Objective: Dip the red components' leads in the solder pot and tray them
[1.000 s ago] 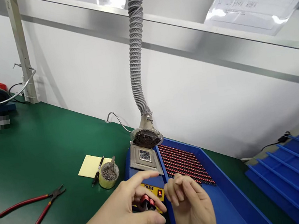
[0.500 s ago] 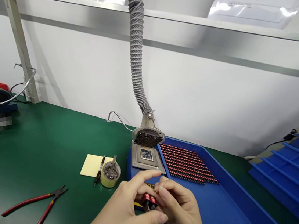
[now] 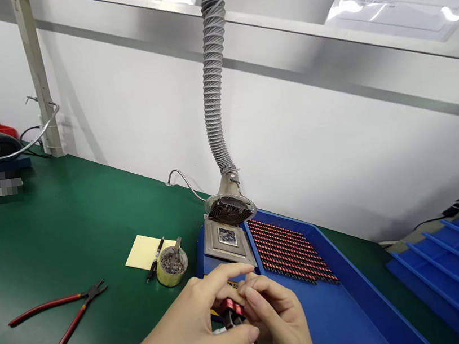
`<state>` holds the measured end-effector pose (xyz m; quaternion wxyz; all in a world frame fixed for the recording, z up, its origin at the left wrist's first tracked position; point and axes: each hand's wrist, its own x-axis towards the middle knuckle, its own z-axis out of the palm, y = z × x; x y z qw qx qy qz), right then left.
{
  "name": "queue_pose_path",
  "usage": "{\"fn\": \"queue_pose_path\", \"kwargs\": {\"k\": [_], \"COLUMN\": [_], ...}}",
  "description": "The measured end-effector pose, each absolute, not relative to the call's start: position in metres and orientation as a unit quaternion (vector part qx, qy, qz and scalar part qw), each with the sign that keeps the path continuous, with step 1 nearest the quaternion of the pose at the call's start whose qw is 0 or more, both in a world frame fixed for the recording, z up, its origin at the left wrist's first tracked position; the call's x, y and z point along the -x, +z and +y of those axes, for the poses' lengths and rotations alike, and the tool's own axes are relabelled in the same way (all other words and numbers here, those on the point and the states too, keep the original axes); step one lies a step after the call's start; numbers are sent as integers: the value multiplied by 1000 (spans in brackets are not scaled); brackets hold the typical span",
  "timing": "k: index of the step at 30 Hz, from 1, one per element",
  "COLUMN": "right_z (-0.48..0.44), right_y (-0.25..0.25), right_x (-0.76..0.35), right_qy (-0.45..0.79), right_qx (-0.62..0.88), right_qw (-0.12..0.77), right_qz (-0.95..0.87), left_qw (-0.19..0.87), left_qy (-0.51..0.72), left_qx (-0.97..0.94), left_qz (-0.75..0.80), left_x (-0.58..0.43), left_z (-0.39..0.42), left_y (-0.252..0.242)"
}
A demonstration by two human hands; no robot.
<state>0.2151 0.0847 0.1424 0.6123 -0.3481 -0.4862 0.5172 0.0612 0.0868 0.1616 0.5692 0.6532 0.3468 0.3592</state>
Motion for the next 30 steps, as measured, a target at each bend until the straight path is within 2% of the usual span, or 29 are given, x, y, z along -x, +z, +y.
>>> {"fn": "queue_pose_path", "kwargs": {"k": [7, 14, 23, 30], "right_z": [89, 83, 80, 82], "right_y": [133, 138, 144, 140], "right_x": [-218, -220, -214, -215], "right_qy": [488, 300, 260, 302], "right_qx": [350, 405, 419, 412], "right_qw": [632, 648, 641, 649], "right_qz": [-489, -571, -589, -564], "left_qw": [571, 674, 593, 561], "left_qy": [380, 431, 432, 433], "left_qx": [-640, -545, -602, -629], "left_qz": [345, 252, 315, 321], "left_x": [-68, -71, -68, -66], "left_z": [86, 88, 92, 92], "left_y": [169, 164, 168, 170]}}
